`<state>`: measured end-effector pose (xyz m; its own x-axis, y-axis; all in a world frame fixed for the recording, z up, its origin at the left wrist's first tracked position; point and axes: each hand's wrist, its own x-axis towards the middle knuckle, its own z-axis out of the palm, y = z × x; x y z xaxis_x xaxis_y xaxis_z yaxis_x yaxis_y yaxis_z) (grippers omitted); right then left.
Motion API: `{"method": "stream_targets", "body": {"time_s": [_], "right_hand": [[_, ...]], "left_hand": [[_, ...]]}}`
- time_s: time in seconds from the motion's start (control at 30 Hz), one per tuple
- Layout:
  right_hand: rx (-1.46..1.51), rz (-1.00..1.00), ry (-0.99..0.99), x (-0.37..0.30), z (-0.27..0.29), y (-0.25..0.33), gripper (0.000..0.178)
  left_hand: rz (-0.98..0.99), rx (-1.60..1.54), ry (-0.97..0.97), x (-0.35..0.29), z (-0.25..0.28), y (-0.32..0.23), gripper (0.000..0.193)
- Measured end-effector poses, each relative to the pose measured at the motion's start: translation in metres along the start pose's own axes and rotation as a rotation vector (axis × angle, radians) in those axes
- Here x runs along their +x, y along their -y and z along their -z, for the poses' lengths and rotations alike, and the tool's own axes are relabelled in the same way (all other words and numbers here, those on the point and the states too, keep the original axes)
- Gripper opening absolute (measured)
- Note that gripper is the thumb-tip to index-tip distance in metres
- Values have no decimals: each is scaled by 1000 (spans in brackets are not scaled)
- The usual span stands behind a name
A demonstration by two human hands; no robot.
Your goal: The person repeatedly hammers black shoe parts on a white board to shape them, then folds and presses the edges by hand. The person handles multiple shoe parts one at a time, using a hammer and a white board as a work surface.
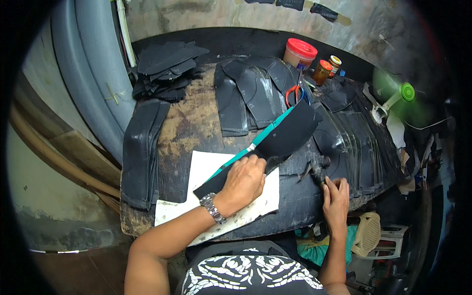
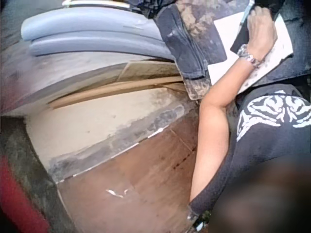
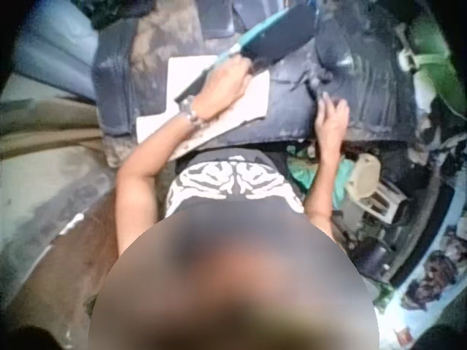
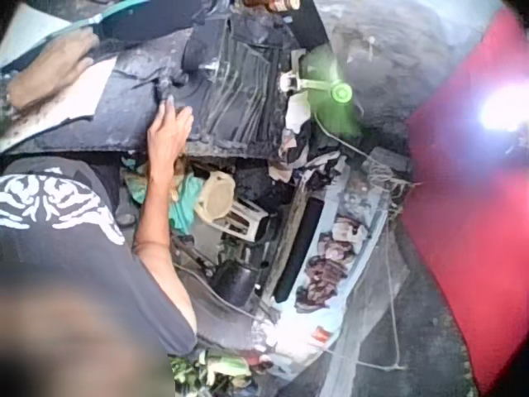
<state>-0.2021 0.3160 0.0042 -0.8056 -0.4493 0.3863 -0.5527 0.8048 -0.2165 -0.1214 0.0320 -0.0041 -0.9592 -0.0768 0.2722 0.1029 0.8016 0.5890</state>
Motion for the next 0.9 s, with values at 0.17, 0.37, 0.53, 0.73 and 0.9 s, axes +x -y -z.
{"method": "stream_targets", "body": {"time_s": [0.17, 0.37, 0.53, 0.73, 0.9], "right_hand": [[615, 113, -65, 121, -34, 35, 32], [373, 35, -68, 262, -124, 112, 60], [822, -33, 316, 281, -124, 136, 50], [611, 653, 43, 211, -65, 128, 30], [131, 958, -24, 87, -58, 134, 48]], "left_hand": [[-65, -213, -230, -11, 28, -8, 13], [134, -121, -463, 25, 151, 27, 13], [445, 382, -186, 99, 169, 129, 42], [-290, 359, -774, 99, 163, 86, 37], [-590, 349, -278, 24, 122, -6, 41]]}}
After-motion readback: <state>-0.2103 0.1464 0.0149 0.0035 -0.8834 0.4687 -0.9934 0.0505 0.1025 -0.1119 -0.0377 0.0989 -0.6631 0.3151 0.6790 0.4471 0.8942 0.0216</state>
